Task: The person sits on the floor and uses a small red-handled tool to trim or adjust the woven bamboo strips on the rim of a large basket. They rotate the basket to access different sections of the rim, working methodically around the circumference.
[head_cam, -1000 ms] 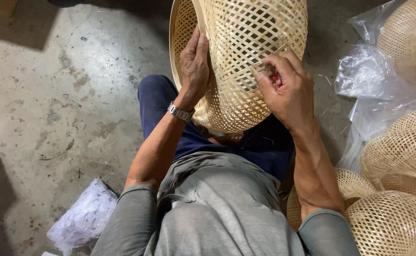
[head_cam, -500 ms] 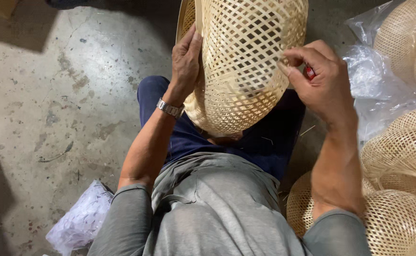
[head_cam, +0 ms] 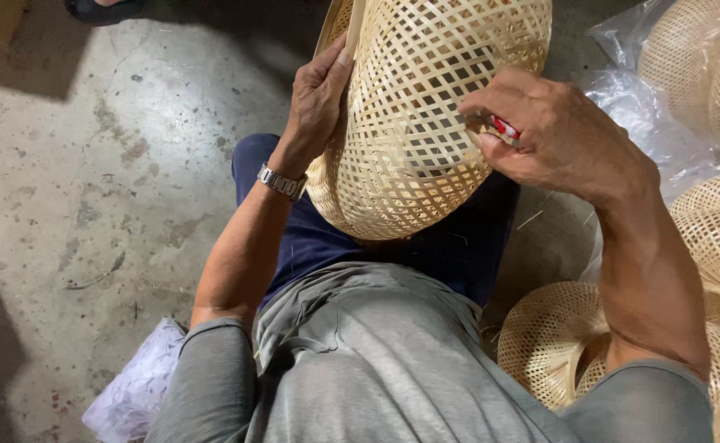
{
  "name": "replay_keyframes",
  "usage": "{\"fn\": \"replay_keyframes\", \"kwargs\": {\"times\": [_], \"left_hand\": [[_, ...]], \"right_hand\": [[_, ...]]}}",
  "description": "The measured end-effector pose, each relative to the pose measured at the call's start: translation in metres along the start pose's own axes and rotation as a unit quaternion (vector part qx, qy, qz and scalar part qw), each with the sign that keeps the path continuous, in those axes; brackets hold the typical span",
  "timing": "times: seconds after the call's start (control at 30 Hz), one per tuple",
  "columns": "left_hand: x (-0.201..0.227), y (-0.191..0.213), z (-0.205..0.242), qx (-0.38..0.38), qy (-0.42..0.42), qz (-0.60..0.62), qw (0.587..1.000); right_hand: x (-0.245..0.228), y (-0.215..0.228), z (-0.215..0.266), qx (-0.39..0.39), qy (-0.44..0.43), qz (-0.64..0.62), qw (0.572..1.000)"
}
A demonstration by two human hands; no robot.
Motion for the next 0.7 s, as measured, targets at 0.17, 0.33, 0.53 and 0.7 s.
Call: {"fn": "replay_keyframes", "kwargs": {"times": [0.17,0.33,0.53,0.7], "left_hand": [[0.001,-0.002,-0.001,0.004,0.011,-0.007,1.000],[-0.003,0.000,-0.003,0.001,0.020,-0.001,1.000],[-0.007,0.002,-0.004,-0.001,0.013,-0.022,1.000],[-0.010,0.001,-0.004,0.003,0.023,-0.018,1.000]], "right_hand": [[-0.005,-0.003,-0.002,-0.034,0.019,0.039,0.998],[-0.014,-0.008,-0.005,-0.057,0.054,0.070,0.995],[-0.021,-0.004,-0.008,-0.051,0.054,0.078,0.994],[-0.019,-0.008,-0.008,-0.058,0.036,0.076,0.995]]}}
Point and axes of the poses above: each hand's wrist, its own z-axis away from the middle knuckle, its own y-axis out of the back of the hand, x = y × z, the point moved 8 cm from there along -z, towards the middle knuckle, and after that the axes turned 9 degrees about x, right-handed, at the moved point
